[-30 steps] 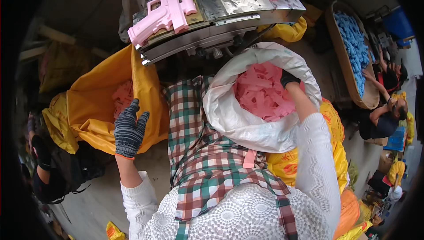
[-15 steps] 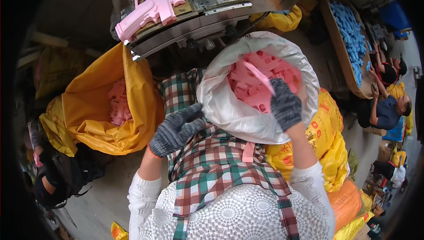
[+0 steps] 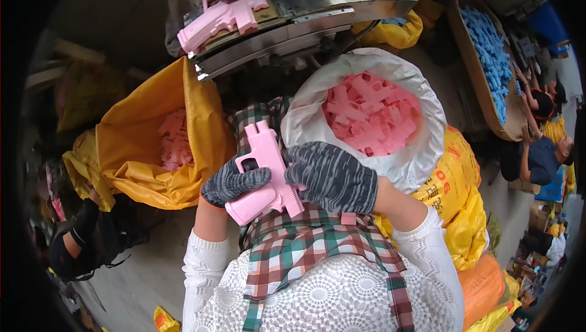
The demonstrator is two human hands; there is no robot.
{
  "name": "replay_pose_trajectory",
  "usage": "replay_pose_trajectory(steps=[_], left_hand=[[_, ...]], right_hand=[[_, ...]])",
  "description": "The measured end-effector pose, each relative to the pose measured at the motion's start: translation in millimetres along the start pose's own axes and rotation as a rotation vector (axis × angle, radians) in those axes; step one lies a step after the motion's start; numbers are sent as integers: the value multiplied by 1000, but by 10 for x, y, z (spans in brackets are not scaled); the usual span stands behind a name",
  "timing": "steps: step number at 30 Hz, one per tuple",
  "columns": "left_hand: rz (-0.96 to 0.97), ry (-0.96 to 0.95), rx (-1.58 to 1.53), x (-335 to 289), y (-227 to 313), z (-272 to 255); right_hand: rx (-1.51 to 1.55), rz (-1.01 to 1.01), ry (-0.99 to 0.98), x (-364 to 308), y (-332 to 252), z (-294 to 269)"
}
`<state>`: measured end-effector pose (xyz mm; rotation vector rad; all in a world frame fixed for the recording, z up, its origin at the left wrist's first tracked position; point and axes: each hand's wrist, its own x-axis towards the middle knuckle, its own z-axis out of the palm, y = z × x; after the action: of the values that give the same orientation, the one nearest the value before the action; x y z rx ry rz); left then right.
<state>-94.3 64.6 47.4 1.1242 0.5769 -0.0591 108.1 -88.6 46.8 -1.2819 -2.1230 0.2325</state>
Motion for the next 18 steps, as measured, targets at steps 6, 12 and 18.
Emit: replay_pose_trajectory(steps=[6,12,18], left_hand=[[757,602,226,84,279,-48],[1175,1241,1325,388,1307,-351],[427,1023,1781,405,1766,-258]], right_hand=[[294,281,214,81,53,-499],[258,403,294,-77,147,-650],[201,428,424,237,123,-764]])
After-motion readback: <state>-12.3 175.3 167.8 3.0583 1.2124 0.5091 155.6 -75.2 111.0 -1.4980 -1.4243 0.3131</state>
